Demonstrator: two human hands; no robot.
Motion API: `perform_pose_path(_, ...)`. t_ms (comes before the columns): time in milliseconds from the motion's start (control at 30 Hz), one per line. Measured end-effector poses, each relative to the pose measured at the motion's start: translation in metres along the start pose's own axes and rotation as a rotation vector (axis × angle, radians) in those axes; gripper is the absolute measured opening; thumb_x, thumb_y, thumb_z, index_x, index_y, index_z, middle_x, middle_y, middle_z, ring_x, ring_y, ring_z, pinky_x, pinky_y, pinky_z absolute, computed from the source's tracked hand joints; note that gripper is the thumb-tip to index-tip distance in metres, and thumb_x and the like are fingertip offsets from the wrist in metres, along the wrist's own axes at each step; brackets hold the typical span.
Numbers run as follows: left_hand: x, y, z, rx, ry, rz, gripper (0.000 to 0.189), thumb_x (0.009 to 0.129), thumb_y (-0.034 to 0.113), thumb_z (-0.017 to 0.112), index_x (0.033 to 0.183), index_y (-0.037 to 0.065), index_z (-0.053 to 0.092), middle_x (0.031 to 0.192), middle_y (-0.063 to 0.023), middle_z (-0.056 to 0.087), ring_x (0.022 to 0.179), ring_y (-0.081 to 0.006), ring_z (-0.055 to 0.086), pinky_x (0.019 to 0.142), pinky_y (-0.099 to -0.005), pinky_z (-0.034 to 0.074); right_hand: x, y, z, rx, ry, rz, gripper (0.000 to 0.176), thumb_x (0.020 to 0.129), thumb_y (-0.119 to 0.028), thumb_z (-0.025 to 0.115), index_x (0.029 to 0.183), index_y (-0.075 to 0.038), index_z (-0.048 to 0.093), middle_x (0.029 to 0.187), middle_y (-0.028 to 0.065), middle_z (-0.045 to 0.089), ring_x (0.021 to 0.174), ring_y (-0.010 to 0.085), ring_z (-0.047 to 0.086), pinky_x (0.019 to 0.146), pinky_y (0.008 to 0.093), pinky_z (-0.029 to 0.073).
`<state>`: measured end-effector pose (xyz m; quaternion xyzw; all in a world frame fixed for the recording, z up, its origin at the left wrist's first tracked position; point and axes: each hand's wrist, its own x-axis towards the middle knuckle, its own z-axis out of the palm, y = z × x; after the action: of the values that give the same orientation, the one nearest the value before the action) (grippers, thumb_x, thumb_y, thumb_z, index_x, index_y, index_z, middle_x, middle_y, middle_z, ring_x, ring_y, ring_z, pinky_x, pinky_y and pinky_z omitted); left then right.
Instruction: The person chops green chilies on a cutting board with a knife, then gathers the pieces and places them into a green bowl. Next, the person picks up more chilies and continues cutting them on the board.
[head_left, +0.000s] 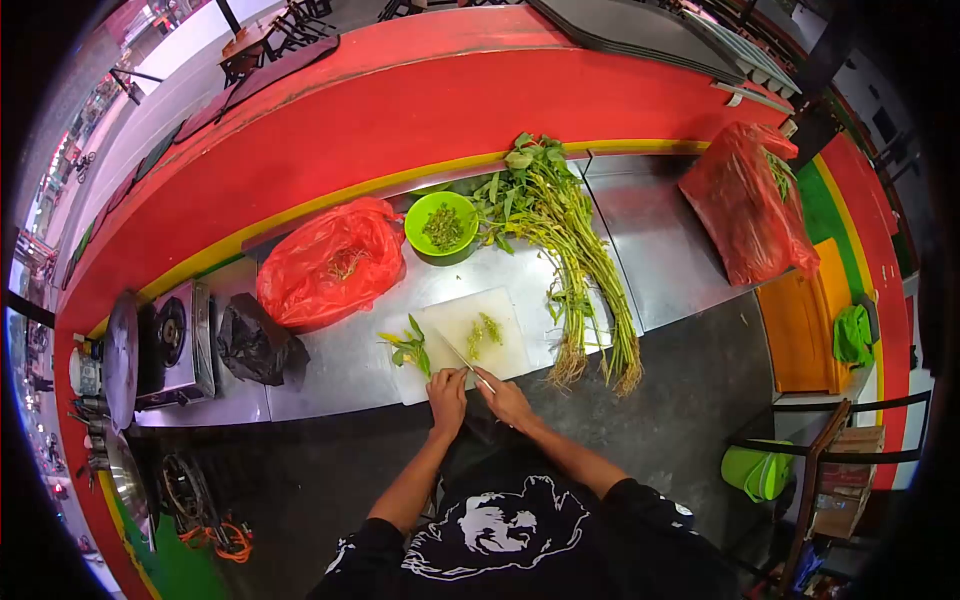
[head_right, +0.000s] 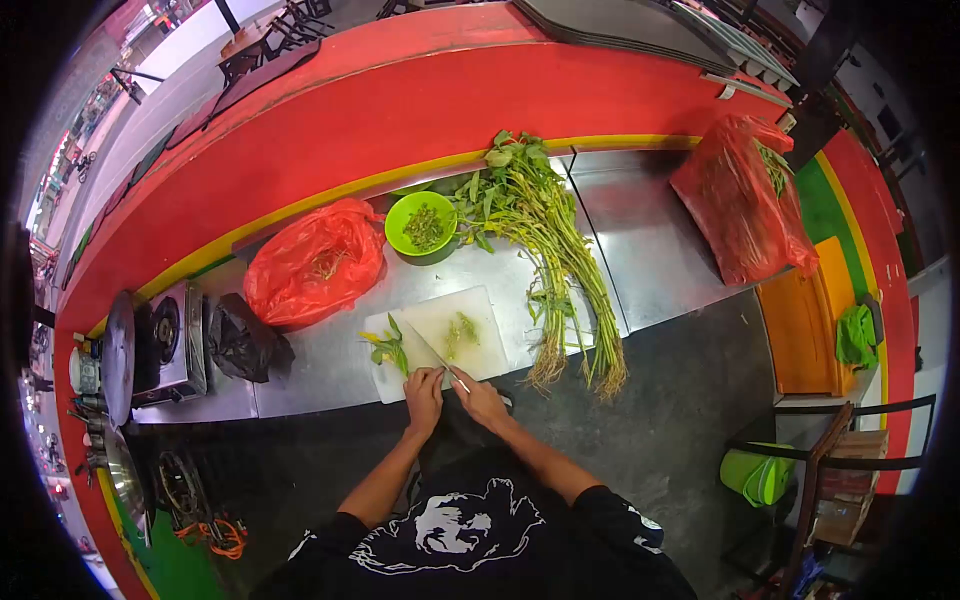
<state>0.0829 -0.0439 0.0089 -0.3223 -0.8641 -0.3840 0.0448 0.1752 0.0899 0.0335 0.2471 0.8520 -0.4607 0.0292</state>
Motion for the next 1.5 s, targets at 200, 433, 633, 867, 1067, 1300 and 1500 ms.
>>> perform_pose_path(200,0.003,-0.004,0.003,0.008,-0.006,-0.025,0.017,0.092,0.008,0.068,0.108,0.008,0.073,0.099,-0.0078,0.066,0.096,-0.0291,0.061,0.082,-0.0415,0.043,-0.009,-0.004,-0.01,0.097,-0.129,0.139,0.047,0.106,-0.046,0.049,0.15,-0.029,0.051,0.099,0.0345,0.069,0.102,0.054,0.065,0.09,0.0594,0.051)
perform_pose_path(433,0.008,-0.01,0.007,-0.011,0.029,0.013,0.011,0.092,0.009,0.068,0.103,0.007,0.072,0.097,-0.0084,0.068,0.094,-0.0298,0.062,0.083,-0.0424,0.043,-0.009,0.002,-0.004,0.024,-0.048,0.0,0.047,0.105,-0.046,0.05,0.148,-0.027,0.053,0.089,0.0315,0.07,0.093,0.0512,0.068,0.085,0.0562,0.054)
perform_pose_path(633,0.005,-0.005,0.003,-0.012,0.011,0.01,0.01,0.092,0.01,0.068,0.1,0.006,0.072,0.096,-0.0086,0.068,0.094,-0.03,0.062,0.082,-0.042,0.043,-0.007,-0.004,0.002,0.014,-0.036,0.046,0.047,0.105,-0.046,0.05,0.148,-0.027,0.053,0.091,0.0309,0.071,0.094,0.0514,0.068,0.086,0.0565,0.054)
perform_pose_path(867,0.005,-0.011,0.006,-0.044,0.024,0.013,0.01,0.093,0.01,0.067,0.101,0.007,0.072,0.097,-0.0085,0.067,0.094,-0.0298,0.062,0.082,-0.0421,0.043,-0.019,-0.008,-0.006,0.077,-0.105,0.124,0.05,0.105,-0.047,0.05,0.15,-0.026,0.051,0.115,0.0275,0.07,0.108,0.0501,0.066,0.097,0.054,0.051)
perform_pose_path(1067,0.004,-0.005,-0.001,-0.019,-0.01,0.003,0.014,0.093,0.01,0.066,0.106,0.007,0.071,0.097,-0.0087,0.064,0.096,-0.03,0.061,0.082,-0.0424,0.043,-0.012,0.003,0.009,0.013,-0.053,0.073,0.049,0.105,-0.047,0.05,0.149,-0.026,0.052,0.123,0.0246,0.068,0.113,0.0504,0.063,0.1,0.054,0.05)
perform_pose_path(1300,-0.003,-0.004,-0.005,0.045,-0.028,0.005,0.021,0.091,0.009,0.068,0.111,0.01,0.072,0.099,-0.0063,0.064,0.098,-0.0285,0.061,0.081,-0.0426,0.044,0.0,-0.005,0.011,0.023,-0.013,0.043,0.05,0.104,-0.047,0.052,0.15,-0.026,0.052,0.099,0.0344,0.069,0.1,0.0533,0.066,0.091,0.0573,0.052)
perform_pose_path(1500,0.0,-0.011,0.003,0.038,0.022,0.017,0.014,0.092,0.012,0.068,0.106,0.011,0.071,0.097,-0.006,0.064,0.094,-0.028,0.062,0.08,-0.0422,0.045,-0.01,0.005,0.006,0.03,0.003,-0.02,0.049,0.105,-0.046,0.051,0.148,-0.024,0.053,0.102,0.0323,0.07,0.102,0.0526,0.066,0.092,0.056,0.052)
